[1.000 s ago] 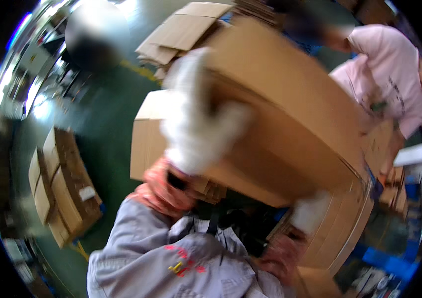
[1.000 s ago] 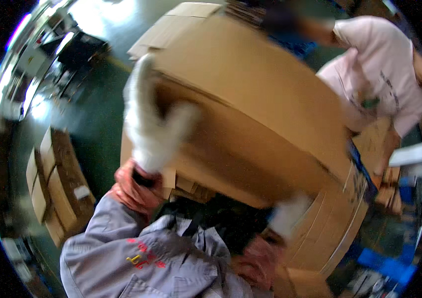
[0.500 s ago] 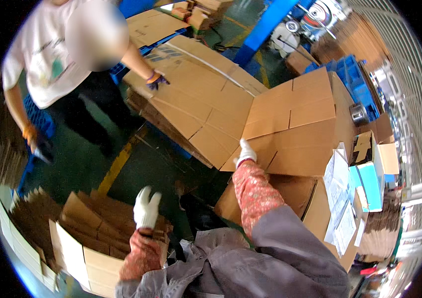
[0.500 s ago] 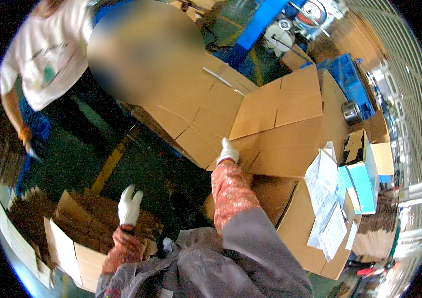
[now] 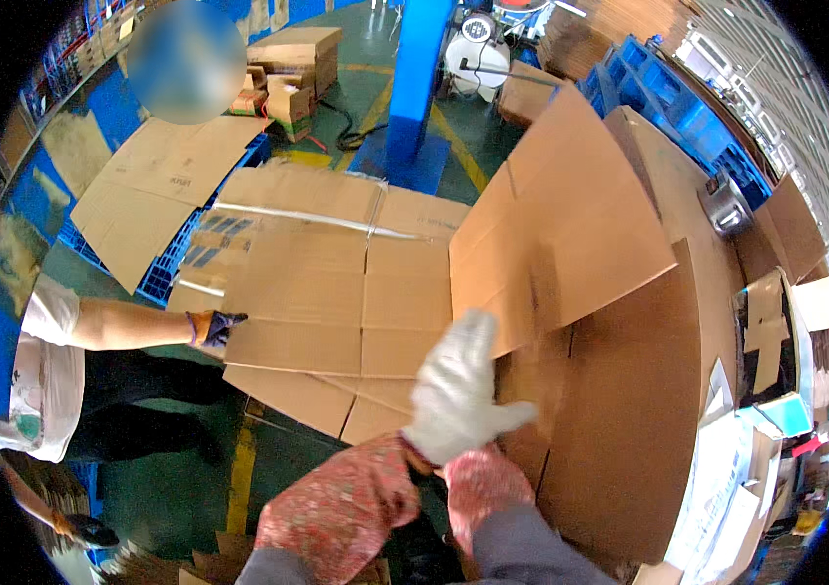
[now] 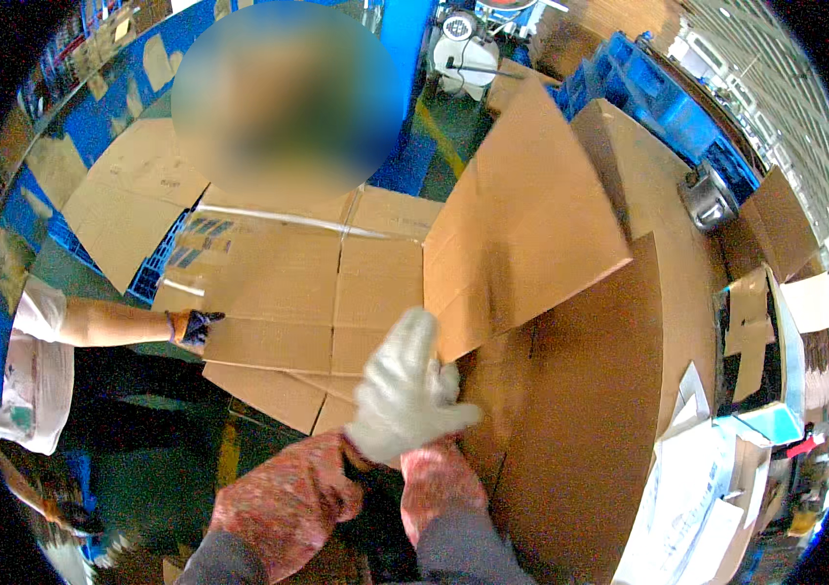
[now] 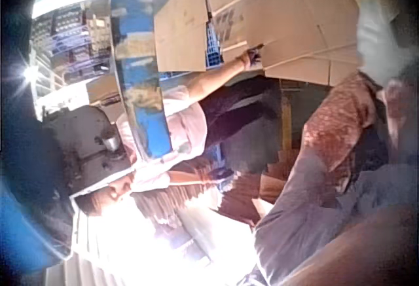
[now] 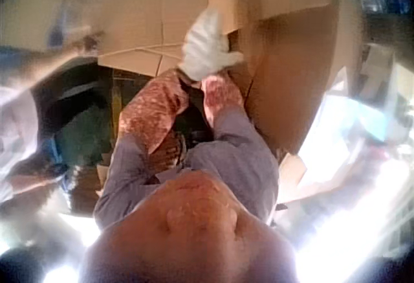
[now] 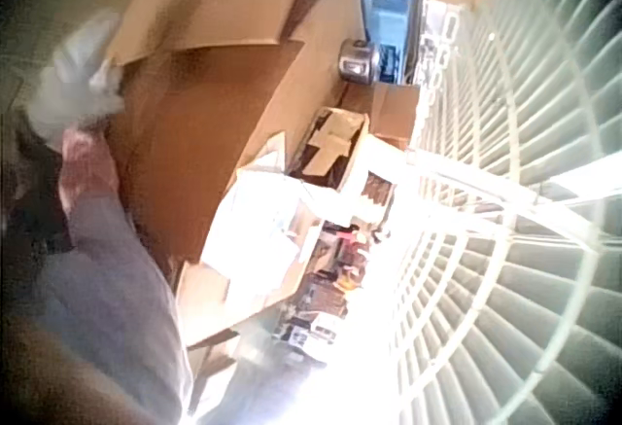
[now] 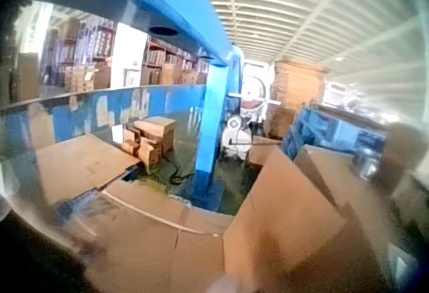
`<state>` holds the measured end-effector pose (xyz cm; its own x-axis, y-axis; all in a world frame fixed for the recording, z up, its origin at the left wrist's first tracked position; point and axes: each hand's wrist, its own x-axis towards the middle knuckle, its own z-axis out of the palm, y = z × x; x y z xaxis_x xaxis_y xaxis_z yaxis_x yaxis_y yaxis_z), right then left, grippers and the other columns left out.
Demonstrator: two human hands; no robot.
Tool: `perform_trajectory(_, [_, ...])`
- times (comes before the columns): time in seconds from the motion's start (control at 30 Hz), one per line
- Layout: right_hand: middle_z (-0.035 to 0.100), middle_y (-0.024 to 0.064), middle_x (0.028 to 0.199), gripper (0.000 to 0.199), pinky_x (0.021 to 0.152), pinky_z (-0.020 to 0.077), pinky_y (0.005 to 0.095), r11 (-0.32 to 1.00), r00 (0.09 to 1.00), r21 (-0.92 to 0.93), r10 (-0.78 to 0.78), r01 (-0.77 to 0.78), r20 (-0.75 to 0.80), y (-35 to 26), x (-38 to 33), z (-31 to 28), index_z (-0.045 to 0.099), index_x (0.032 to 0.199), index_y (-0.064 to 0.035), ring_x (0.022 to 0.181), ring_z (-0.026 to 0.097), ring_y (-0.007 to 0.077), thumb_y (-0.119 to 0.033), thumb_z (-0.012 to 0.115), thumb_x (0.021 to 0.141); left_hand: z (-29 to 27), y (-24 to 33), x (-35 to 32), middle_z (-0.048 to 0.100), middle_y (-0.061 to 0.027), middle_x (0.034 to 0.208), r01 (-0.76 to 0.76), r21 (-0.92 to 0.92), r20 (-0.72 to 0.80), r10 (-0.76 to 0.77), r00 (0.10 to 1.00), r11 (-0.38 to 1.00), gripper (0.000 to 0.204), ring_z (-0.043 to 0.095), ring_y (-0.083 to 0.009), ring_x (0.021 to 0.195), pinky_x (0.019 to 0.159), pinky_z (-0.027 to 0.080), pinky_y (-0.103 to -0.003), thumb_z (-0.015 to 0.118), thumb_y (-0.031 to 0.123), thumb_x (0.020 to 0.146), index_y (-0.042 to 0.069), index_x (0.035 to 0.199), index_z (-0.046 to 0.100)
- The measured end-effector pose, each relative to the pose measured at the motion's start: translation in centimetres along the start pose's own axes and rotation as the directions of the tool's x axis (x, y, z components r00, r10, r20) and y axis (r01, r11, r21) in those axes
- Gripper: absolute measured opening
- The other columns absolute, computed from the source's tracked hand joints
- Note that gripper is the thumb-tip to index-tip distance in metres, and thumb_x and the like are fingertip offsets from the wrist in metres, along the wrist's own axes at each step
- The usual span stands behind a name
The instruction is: The person folds flat cardboard sheets into box shapes using a blue machine. They work alongside another person, repeatedly folding the cardboard and stacking the finished boxes.
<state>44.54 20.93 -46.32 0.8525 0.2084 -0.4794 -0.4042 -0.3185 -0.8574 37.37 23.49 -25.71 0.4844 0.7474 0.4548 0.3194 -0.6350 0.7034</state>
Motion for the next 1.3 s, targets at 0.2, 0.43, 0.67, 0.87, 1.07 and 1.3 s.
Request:
perform_trajectory(0.2, [0.049, 0.0196, 0.151, 0.075, 0.114, 0.0399, 0.0422, 0.971, 0.967, 0.088, -0.233, 0.224, 0.104, -0.3, -2.7, -1.4, 0.042, 0.149, 0.0042, 0.133, 0.053, 0.0324, -0.031, 0.071, 0.09, 3.4, -0.1, 6.7, 0.066, -0.0215, 0.116, 0.398, 0.13, -0.439, -0.307, 0.844, 0.908, 0.075, 0.069, -0.0366, 0.097, 0.078, 0.056, -0.048, 0.084, 0.04, 0.077, 0.001, 0.135, 0.054])
perform_trajectory(0.43, [0.044, 0.018, 0.156, 0.067, 0.12, 0.0337, 0.0397, 0.771, 0.705, 0.402, -0.625, 0.493, 0.335, -10.2, -2.7, 2.7, 0.035, 0.154, 0.002, 0.14, 0.047, 0.0294, -0.02, 0.062, 0.098, -16.0, 0.0, -9.7, 0.074, -0.0173, 0.092, 0.524, -0.143, -0.428, -0.53, 0.733, 0.84, 0.023, 0.072, -0.0273, 0.083, 0.071, 0.054, -0.039, 0.07, 0.018, 0.089, 0.002, 0.107, 0.071])
perform_trajectory(0.67, [0.056, 0.0158, 0.147, 0.051, 0.112, 0.042, 0.0354, 0.87, -0.052, 0.088, -0.071, 0.486, 0.996, -14.0, -8.9, 9.8, 0.052, 0.144, -0.0016, 0.131, 0.056, 0.0247, -0.024, 0.059, 0.099, -25.9, 7.0, -30.7, 0.07, -0.0117, 0.116, 0.315, -0.929, -0.146, -0.973, 0.177, 0.196, 0.043, 0.069, -0.0229, 0.1, 0.088, 0.055, -0.039, 0.058, 0.032, 0.102, -0.004, 0.126, 0.061])
perform_trajectory(0.87, [0.063, 0.016, 0.138, 0.049, 0.111, 0.0422, 0.0334, 0.408, -0.214, 0.225, -0.074, 0.885, 0.974, -17.8, -22.9, 2.6, 0.063, 0.134, 0.0007, 0.128, 0.059, 0.0247, -0.024, 0.069, 0.092, -32.9, 15.6, -35.9, 0.066, -0.0146, 0.13, 0.273, -0.955, -0.022, -0.951, 0.309, 0.112, 0.05, 0.068, -0.028, 0.115, 0.099, 0.055, -0.045, 0.058, 0.027, 0.1, -0.003, 0.139, 0.052])
perform_trajectory(1.07, [0.069, 0.0147, 0.129, 0.046, 0.102, 0.0482, 0.0322, 0.338, -0.341, 0.425, -0.282, 0.84, 0.897, -31.7, -32.0, 1.9, 0.065, 0.13, 0.0038, 0.116, 0.064, 0.0217, -0.019, 0.073, 0.091, -34.7, 24.5, -33.9, 0.06, -0.0126, 0.138, 0.347, -0.734, -0.3, -0.737, 0.605, 0.584, 0.068, 0.052, -0.022, 0.127, 0.109, 0.041, -0.038, 0.074, 0.031, 0.094, -0.003, 0.146, 0.046])
perform_trajectory(1.3, [0.074, 0.0128, 0.116, 0.038, 0.093, 0.0516, 0.0324, 0.272, -0.364, 0.444, -0.297, 0.854, 0.883, -38.1, -37.7, 5.2, 0.072, 0.118, 0.0037, 0.106, 0.068, 0.0204, -0.021, 0.075, 0.089, -35.3, 27.9, -31.3, 0.065, -0.006, 0.123, 0.152, -0.81, -0.333, -0.657, 0.677, 0.567, 0.044, 0.056, -0.0153, 0.112, 0.099, 0.045, -0.035, 0.064, 0.028, 0.102, -0.003, 0.133, 0.058])
